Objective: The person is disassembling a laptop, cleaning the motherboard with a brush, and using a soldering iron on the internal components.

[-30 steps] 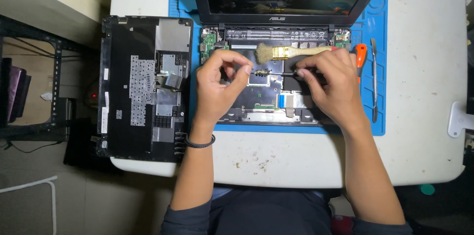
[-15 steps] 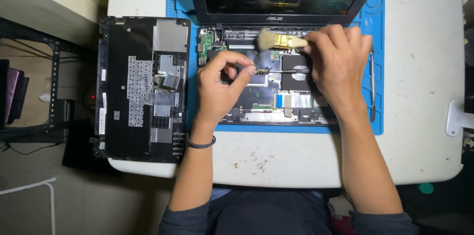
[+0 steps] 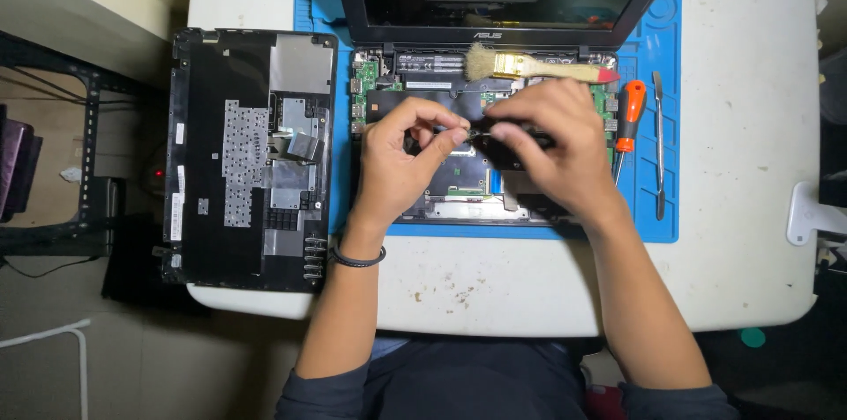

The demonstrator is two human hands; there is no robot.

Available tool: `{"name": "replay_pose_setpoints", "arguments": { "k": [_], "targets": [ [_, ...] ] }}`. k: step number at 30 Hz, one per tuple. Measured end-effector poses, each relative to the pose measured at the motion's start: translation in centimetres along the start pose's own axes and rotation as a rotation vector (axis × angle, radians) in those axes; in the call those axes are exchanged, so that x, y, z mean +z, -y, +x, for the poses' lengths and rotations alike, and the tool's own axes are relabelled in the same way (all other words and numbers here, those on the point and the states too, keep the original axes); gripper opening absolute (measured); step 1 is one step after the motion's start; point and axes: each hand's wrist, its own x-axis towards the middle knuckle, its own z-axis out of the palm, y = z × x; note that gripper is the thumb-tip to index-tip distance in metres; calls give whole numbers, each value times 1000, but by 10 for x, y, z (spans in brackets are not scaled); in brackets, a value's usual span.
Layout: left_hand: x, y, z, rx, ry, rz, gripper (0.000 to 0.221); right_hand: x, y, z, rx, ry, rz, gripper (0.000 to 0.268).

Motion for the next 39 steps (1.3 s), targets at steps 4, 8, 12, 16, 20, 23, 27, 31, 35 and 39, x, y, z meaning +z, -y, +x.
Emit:
{"name": "replay_pose_setpoints", "arguments": {
  "k": [4,8,12,16,20,23,27,31,35,39],
  "targets": [
    [2,6,-4,-11,67,-12,9,8,15,-4,-46,10,-2,9],
    [3,5,-5,-29,95,-76,12,7,16,-6,-71,-8,-10,7],
    [4,6,-6,-72,129,-147,13,6,15,-9,-106,-8,-61,8],
    [4,4,-6,-93,148,-158,12,5,15,-10,-154,20,-134,6],
    [4,-1,-7,-68,173,-112,15,2,13,-11,-132,72,-100,5],
    [4,1,-5,-34,147,-55,15,-4,17,-11,-80,160,-94,5],
    [-2,3,-2,-10,55,37,11,-9,19,-13,-11,379,-170,7],
    [-3,2,-2,-21,26,37,10,-6,26,-12,-27,461,-267,7],
    [-3,1,-1,-20,18,57,9,-4,31,-10,-54,503,-305,10],
    [-3,2,-1,-13,13,61,8,-2,31,-12,-7,518,-338,9]
  ]
}}
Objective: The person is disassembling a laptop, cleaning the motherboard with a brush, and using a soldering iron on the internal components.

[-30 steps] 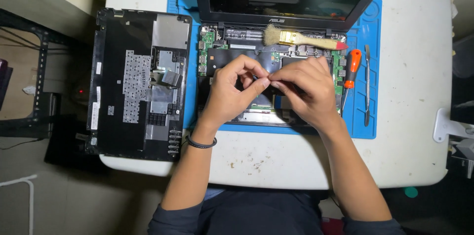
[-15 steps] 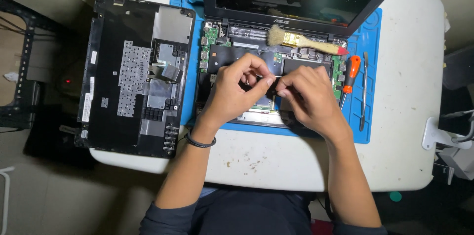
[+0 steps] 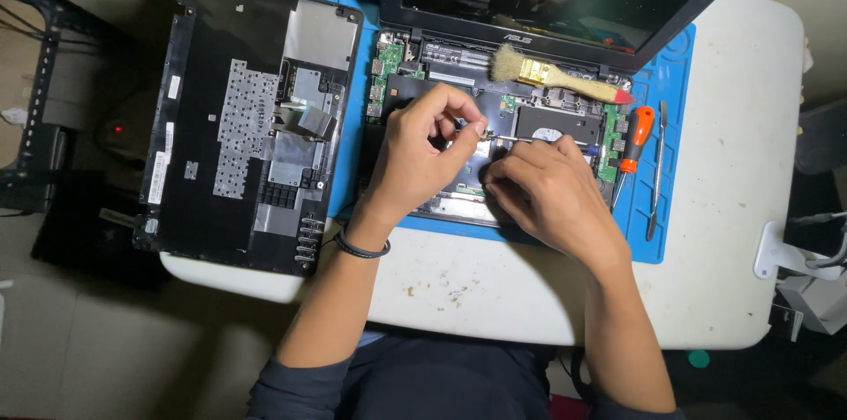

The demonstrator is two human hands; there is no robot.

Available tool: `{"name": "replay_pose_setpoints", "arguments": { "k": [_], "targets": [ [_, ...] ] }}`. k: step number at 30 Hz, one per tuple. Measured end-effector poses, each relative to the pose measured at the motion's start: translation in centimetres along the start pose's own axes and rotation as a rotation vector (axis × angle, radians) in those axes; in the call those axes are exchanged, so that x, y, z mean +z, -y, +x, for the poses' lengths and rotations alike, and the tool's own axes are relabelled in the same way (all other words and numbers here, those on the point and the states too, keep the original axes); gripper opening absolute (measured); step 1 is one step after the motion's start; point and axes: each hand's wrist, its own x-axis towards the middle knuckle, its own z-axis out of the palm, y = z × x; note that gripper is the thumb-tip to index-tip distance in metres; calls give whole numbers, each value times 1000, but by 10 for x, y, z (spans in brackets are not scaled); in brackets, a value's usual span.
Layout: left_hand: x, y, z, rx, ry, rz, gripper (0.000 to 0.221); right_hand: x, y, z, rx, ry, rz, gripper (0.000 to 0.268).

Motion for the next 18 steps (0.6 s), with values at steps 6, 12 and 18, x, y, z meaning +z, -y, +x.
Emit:
{"name": "replay_pose_setpoints", "arguments": {
  "k": [6,12,18],
  "targets": [
    [0,-1,-1,5,-9,23,8,7,-3,-5,43,26,-51,12],
    [1,-3,-1,13,-8,30,8,17,-1,-5,45,10,-202,12],
    [2,0,-1,11,-5,50,10,6,6,-1,108,39,-111,11]
  ]
}}
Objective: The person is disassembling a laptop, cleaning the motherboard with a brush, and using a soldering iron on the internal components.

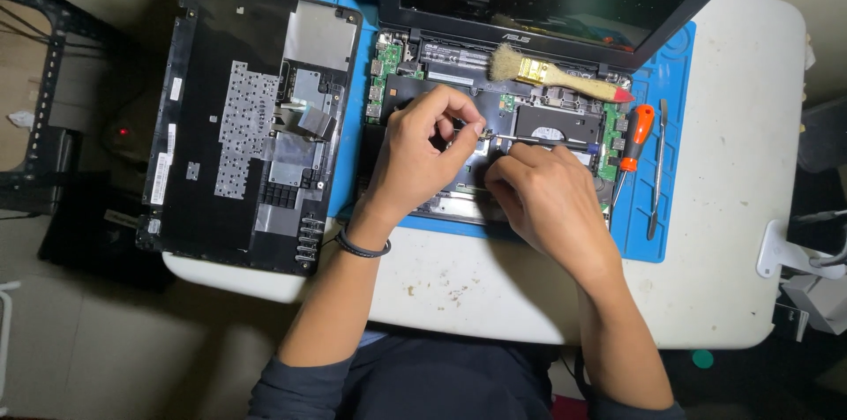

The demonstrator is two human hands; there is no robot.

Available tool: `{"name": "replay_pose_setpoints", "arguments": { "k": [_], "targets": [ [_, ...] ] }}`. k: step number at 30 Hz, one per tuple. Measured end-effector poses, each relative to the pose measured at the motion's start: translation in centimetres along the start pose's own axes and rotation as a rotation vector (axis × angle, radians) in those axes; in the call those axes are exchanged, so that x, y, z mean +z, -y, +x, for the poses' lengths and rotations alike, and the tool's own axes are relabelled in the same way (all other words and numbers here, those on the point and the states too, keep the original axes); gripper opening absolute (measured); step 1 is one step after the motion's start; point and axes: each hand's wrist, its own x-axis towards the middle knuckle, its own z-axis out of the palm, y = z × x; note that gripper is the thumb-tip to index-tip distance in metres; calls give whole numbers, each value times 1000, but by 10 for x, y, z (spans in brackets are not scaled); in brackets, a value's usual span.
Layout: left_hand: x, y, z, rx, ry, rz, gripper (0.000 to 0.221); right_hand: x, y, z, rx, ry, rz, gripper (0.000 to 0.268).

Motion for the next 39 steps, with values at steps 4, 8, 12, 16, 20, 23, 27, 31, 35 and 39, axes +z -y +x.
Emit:
{"name": "replay_pose_setpoints", "arguments": {
  "k": [4,8,12,16,20,23,27,31,35,39],
  "targets": [
    [0,3,0,-2,1,8,10,-8,3,-2,23,-2,77,9],
    [-1,2,0,7,-2,22,10,-14,1,-2,105,-20,248,6],
    [-3,5,1,52,5,57,12,-12,-4,-2,127,-67,311,4],
    [-6,4,1,111,50,108,17,-9,-6,-2,167,-74,321,4],
    [-6,6,0,144,121,226,24,-3,-6,0,222,-39,369,5],
    [-5,8,0,146,129,239,24,-1,-4,2,245,-31,374,6],
    [-5,8,0,136,130,243,24,3,-6,3,250,-31,373,9],
    [-5,10,0,141,134,253,25,0,-4,4,258,-33,393,8],
    [-7,7,1,142,124,246,24,2,-9,-1,209,-131,441,4],
    [-6,7,-1,139,99,250,23,-4,-26,-2,149,-469,389,8]
  ]
}}
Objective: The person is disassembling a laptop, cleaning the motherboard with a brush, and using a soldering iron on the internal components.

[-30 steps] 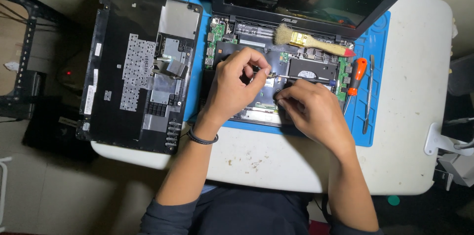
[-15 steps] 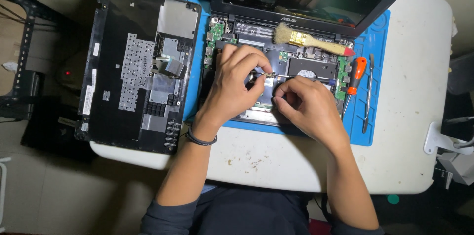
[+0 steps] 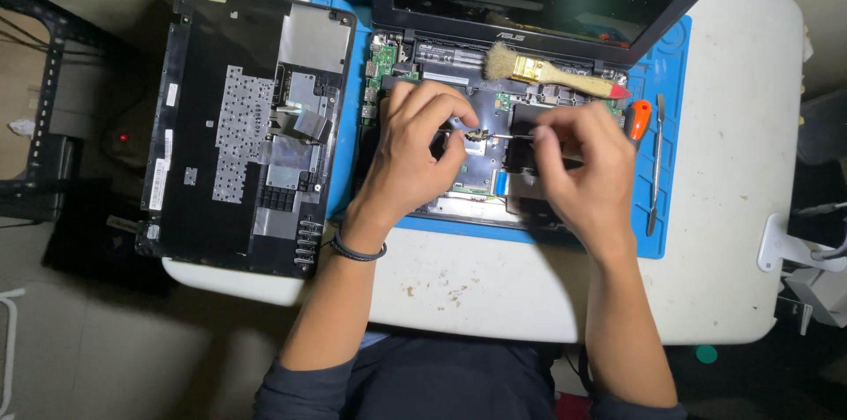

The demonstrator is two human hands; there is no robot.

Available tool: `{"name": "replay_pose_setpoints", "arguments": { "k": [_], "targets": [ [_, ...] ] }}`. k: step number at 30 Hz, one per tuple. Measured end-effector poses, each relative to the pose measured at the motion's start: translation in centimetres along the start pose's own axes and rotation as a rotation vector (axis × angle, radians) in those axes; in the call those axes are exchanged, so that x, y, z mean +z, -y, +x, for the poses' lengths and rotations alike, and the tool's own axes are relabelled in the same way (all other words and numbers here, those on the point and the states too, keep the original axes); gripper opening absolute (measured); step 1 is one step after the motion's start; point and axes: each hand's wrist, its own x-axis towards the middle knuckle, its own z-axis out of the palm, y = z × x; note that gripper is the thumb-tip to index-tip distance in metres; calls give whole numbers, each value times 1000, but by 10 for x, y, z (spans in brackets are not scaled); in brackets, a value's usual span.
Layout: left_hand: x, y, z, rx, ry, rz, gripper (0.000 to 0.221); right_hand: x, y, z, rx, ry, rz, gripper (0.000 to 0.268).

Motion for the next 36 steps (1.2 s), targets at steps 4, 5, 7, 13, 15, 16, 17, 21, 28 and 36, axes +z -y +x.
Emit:
{"name": "replay_pose_setpoints", "arguments": {
  "k": [4,5,7,13,15,16,17,21,28,36],
  "targets": [
    [5,5,-2,11,-2,29,23,-9,-8,14,-94,-105,-254,18],
    [5,5,-2,20,2,55,22,-11,-12,14,-96,-81,-276,17],
    [5,4,-1,33,6,84,22,-12,-16,14,-98,-62,-296,16],
    [1,0,0,30,41,131,23,-4,-12,7,-195,152,-375,22],
    [1,0,-1,24,56,143,24,-3,-14,7,-243,105,-357,8],
    [1,-1,-1,28,59,144,24,-4,-14,7,-241,101,-357,8],
    [1,-1,-1,28,68,148,23,-5,-13,7,-243,107,-359,9],
    [3,1,-3,37,82,184,21,-5,-8,5,-243,146,-377,17],
    [4,-1,-2,68,67,205,15,6,-23,2,-297,93,-478,16],
    [3,-4,1,136,-2,201,12,5,-17,1,-298,-1,-412,13]
  ]
}}
